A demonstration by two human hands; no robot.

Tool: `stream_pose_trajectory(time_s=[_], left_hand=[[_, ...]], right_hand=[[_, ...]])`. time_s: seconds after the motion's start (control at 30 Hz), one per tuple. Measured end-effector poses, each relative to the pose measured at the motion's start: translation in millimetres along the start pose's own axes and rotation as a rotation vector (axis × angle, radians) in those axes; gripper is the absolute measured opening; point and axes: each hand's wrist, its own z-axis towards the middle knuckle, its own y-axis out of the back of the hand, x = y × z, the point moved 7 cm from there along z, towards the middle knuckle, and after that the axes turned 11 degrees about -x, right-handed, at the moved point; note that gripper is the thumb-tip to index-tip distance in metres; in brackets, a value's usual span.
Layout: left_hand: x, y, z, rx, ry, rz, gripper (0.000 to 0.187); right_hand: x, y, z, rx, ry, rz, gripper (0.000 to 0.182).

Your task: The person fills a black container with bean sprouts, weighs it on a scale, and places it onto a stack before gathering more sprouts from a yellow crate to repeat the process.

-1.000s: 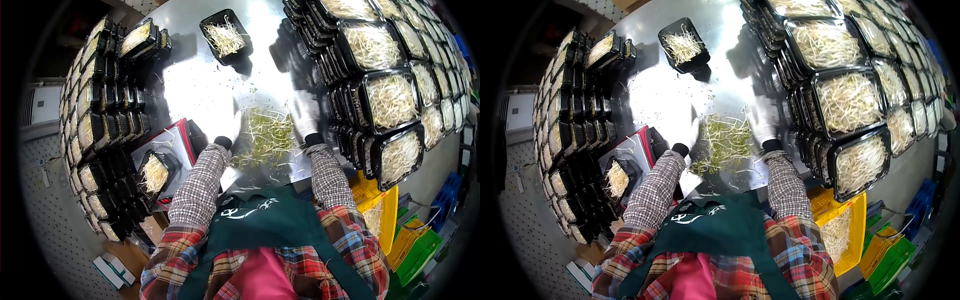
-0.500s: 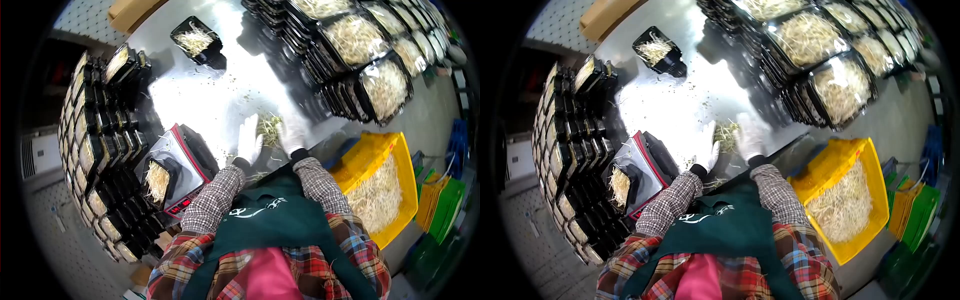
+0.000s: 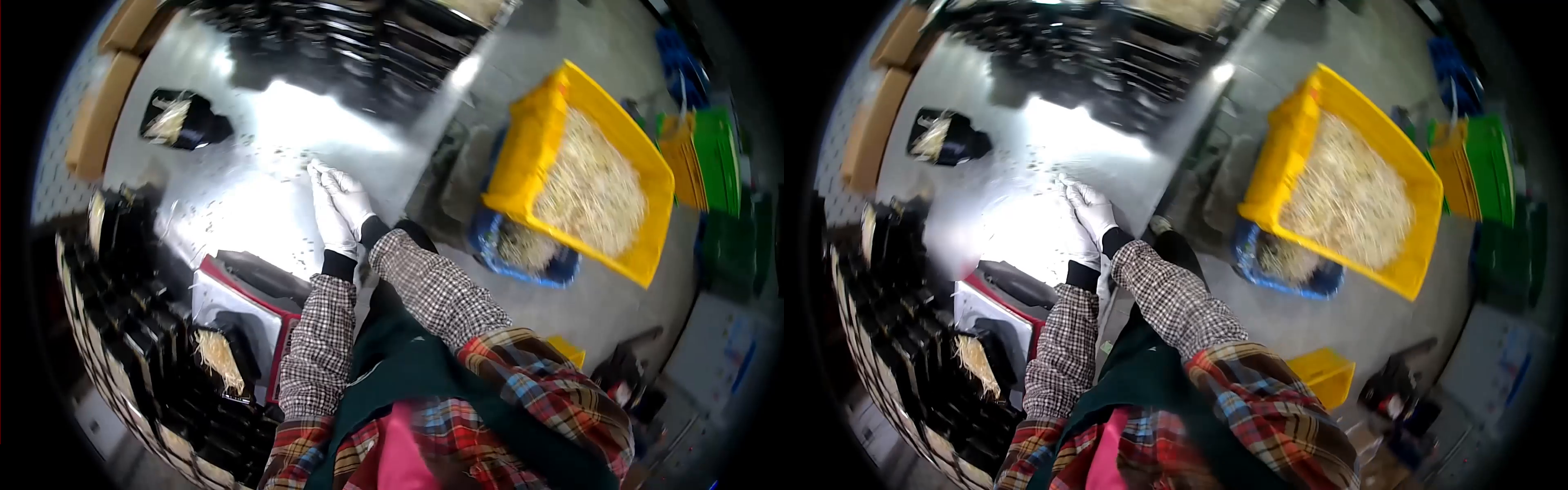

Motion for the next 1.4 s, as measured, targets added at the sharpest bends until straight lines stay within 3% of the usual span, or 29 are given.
stream_pose_trajectory(time_s=[0.03,0.07,0.13,0.2,0.27,0.33,0.37,0.4,0.43,0.47,0.5,0.53,0.6,0.63,0.67,0.73,0.77,0.8,0.83,0.87,0.9,1.0,1.1,1.13,1.2,1.33,1.4], left_hand=[[-4,-13,-17,0.043,0.022,-0.022,0.052],[-8,-29,-38,0.096,0.042,-0.039,0.052],[-13,-69,-90,0.222,0.113,-0.07,0.051],[-14,-115,-153,0.372,0.219,-0.106,0.05],[-1,-164,-216,0.532,0.406,-0.202,0.049],[33,-208,-276,0.72,0.695,-0.372,0.051],[52,-223,-298,0.81,0.702,-0.257,0.054],[62,-235,-316,0.894,0.704,-0.138,0.057],[38,-229,-305,0.994,0.145,0.41,0.056],[47,-232,-310,1.075,-0.052,0.458,0.047],[25,-229,-312,1.194,-0.12,0.476,0.04],[-14,-226,-314,1.309,-0.183,0.494,0.035],[-74,-223,-316,1.416,0.142,0.371,0.03],[-94,-232,-315,1.428,-0.001,0.369,0.028],[-97,-246,-313,1.417,0.099,0.391,0.026],[-107,-286,-296,1.286,0.104,0.277,0.025],[-129,-316,-281,1.171,-0.26,0.311,0.025],[-123,-343,-268,1.055,-0.162,0.271,0.023],[-125,-375,-259,1.06,-0.242,0.307,0.046],[-120,-404,-250,0.965,-0.667,0.476,0.081],[-130,-427,-243,0.96,-0.557,0.635,0.105],[-129,-486,-212,0.764,-0.825,1.017,0.122],[-108,-532,-165,0.687,-0.873,1.168,0.133],[-113,-542,-156,0.717,-0.81,1.246,0.128],[-99,-559,-135,0.764,-0.754,1.264,0.135],[-70,-564,-127,0.908,-0.599,1.166,0.127],[-68,-552,-131,0.937,-0.586,1.191,0.12]], right_hand=[[24,25,-12,-0.052,0.079,-0.036,0.03],[25,56,-25,-0.139,-0.054,0.055,0.03],[64,122,-67,-0.288,-0.054,0.045,0.032],[83,202,-105,-0.438,0.023,-0.128,0.035],[82,289,-141,-0.727,-0.066,-0.143,0.038],[73,370,-168,-0.747,0.042,0.261,0.038],[87,407,-186,-0.873,0.04,0.131,0.039],[101,444,-205,-0.998,0.034,0.003,0.04],[111,487,-226,-1.073,0.066,-0.314,0.041],[120,524,-249,-1.134,0.092,-0.632,0.043],[137,552,-273,-1.146,0.133,-0.771,0.043],[151,576,-292,-1.151,0.168,-0.914,0.043],[193,598,-322,-1.263,0.241,-0.855,0.038],[223,600,-324,-1.266,0.302,-0.85,0.035],[251,604,-322,-1.262,0.363,-0.845,0.034],[321,594,-287,-1.159,0.613,-0.988,0.033],[344,592,-260,-1.058,0.543,-0.996,0.035],[359,596,-226,-0.956,0.48,-1.0,0.038],[374,595,-187,-0.783,0.52,-1.13,0.045],[383,592,-148,-0.602,0.559,-1.253,0.055],[384,592,-108,-0.494,0.558,-1.339,0.07],[365,586,7,-0.208,0.45,-1.537,0.111],[332,597,100,-0.03,0.07,-1.777,0.129],[324,602,122,0.007,-0.087,-1.819,0.131],[309,602,147,0.026,-0.205,-1.76,0.131],[282,595,161,0.136,-0.231,-1.602,0.12],[272,584,144,0.222,-0.105,-1.647,0.1]])
